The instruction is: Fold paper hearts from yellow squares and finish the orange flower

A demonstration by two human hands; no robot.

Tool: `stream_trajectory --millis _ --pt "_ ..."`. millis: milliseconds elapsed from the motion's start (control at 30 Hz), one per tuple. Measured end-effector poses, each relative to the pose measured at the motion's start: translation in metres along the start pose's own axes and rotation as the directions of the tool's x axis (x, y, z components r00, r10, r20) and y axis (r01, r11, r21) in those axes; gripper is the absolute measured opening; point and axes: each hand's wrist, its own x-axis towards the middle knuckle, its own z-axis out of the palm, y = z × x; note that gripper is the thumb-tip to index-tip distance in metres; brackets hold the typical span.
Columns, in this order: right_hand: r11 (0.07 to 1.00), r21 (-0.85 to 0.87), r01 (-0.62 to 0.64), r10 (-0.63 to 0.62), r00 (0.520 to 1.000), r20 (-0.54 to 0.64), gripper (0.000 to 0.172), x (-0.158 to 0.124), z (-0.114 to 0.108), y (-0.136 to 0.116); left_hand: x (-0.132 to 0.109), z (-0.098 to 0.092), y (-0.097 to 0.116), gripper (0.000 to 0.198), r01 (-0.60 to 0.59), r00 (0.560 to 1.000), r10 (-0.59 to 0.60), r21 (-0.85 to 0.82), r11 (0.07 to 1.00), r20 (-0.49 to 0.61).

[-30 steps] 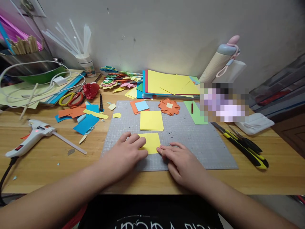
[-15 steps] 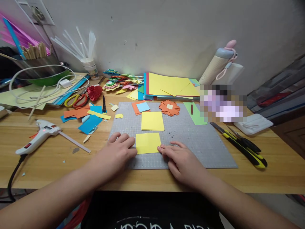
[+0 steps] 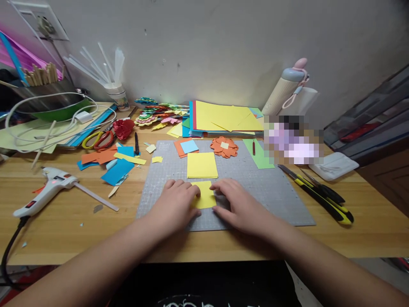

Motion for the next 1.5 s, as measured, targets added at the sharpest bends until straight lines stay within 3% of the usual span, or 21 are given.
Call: stream_trajectory --millis 133,233,333,433,533,600,667,733,800,833,900,967,1067,1133,1267,1333,1400,1467,1500 --pt "0.999 0.035 -0.026 0.023 0.997 0.074 0.033 0.008 0.007 -0.001 0.008 -0.004 -0.003 0.023 -0.004 0.998 0.007 -0.049 0.999 0.058" --pt "0.971 0.196 -0.136 0.118 0.988 0.101 0.028 0.013 0.011 -0.003 0.01 -0.003 -0.003 0.025 -0.061 0.998 0.062 -0.046 0.997 0.018" --pt "0.799 0.52 -0.304 0.259 0.953 0.158 0.022 0.018 0.007 -0.005 0.009 -0.002 -0.001 0.022 -0.154 0.978 0.153 0.007 0.988 -0.145" --pt "0.583 0.706 -0.401 0.368 0.906 0.211 0.016 0.023 -0.002 -0.008 0.006 -0.003 -0.001 0.003 -0.258 0.896 0.279 0.108 0.96 -0.346" --pt "0.534 0.785 -0.316 0.416 0.906 0.081 0.009 0.025 -0.006 -0.008 0.002 -0.007 -0.004 0.017 -0.294 0.811 0.283 0.061 0.954 -0.513" --pt "0.574 0.8 -0.176 0.432 0.895 -0.113 0.01 0.025 -0.004 -0.006 0.001 -0.009 -0.008 0.013 -0.242 0.829 0.107 -0.181 0.953 -0.549" --pt "0.64 0.765 -0.072 0.418 0.868 -0.268 0.011 0.022 0.002 -0.002 0.002 -0.008 -0.012 0.01 -0.107 0.888 -0.17 -0.553 0.826 -0.427" --pt "0.749 0.662 -0.017 0.35 0.859 -0.374 0.014 0.018 0.007 -0.001 0.004 -0.005 -0.014 0.014 0.039 0.912 -0.366 -0.849 0.527 -0.186" --pt "0.908 0.414 0.068 0.165 0.85 -0.501 0.027 0.012 0.011 -0.005 0.007 0.0 -0.013 0.02 0.097 0.914 -0.406 -0.968 0.23 -0.005" --pt "0.965 0.233 0.124 0.021 0.844 -0.537 0.034 0.009 0.013 -0.009 0.008 0.001 -0.011 0.024 0.096 0.916 -0.4 -0.987 0.129 0.037" --pt "0.979 -0.079 0.189 -0.204 0.86 -0.468 0.038 0.005 0.015 -0.016 0.01 0.003 -0.008 0.03 0.093 0.922 -0.378 -0.996 0.018 0.079" --pt "0.932 -0.296 0.211 -0.31 0.886 -0.344 0.032 0.003 0.017 -0.022 0.01 0.002 -0.005 0.031 0.111 0.935 -0.339 -0.994 -0.012 0.109" --pt "0.87 -0.434 0.232 -0.359 0.903 -0.237 0.024 0.001 0.018 -0.023 0.01 -0.002 -0.004 0.027 0.161 0.945 -0.294 -0.986 0.048 0.14" --pt "0.852 -0.457 0.256 -0.389 0.894 -0.224 0.023 -0.001 0.018 -0.021 0.009 -0.005 -0.005 0.026 0.19 0.942 -0.298 -0.978 0.087 0.156" --pt "0.824 -0.505 0.257 -0.418 0.877 -0.235 0.027 -0.007 0.013 -0.016 0.009 -0.003 -0.005 0.019 0.201 0.958 -0.219 -0.978 0.055 0.184" --pt "0.821 -0.499 0.277 -0.433 0.872 -0.229 0.03 -0.009 0.01 -0.014 0.01 -0.001 -0.006 0.016 0.195 0.962 -0.208 -0.977 0.083 0.175" --pt "0.834 -0.456 0.31 -0.44 0.873 -0.21 0.029 -0.011 0.008 -0.012 0.009 0.002 -0.009 0.018 0.169 0.934 -0.351 -0.953 0.25 0.073" --pt "0.862 -0.392 0.321 -0.412 0.894 -0.175 0.026 -0.014 0.007 -0.008 0.008 0.002 -0.013 0.023 0.131 0.866 -0.469 -0.824 0.551 -0.176" --pt "0.878 -0.356 0.319 -0.39 0.909 -0.148 0.025 -0.015 0.007 -0.005 0.008 0.001 -0.015 0.022 0.105 0.85 -0.433 -0.709 0.697 -0.3"
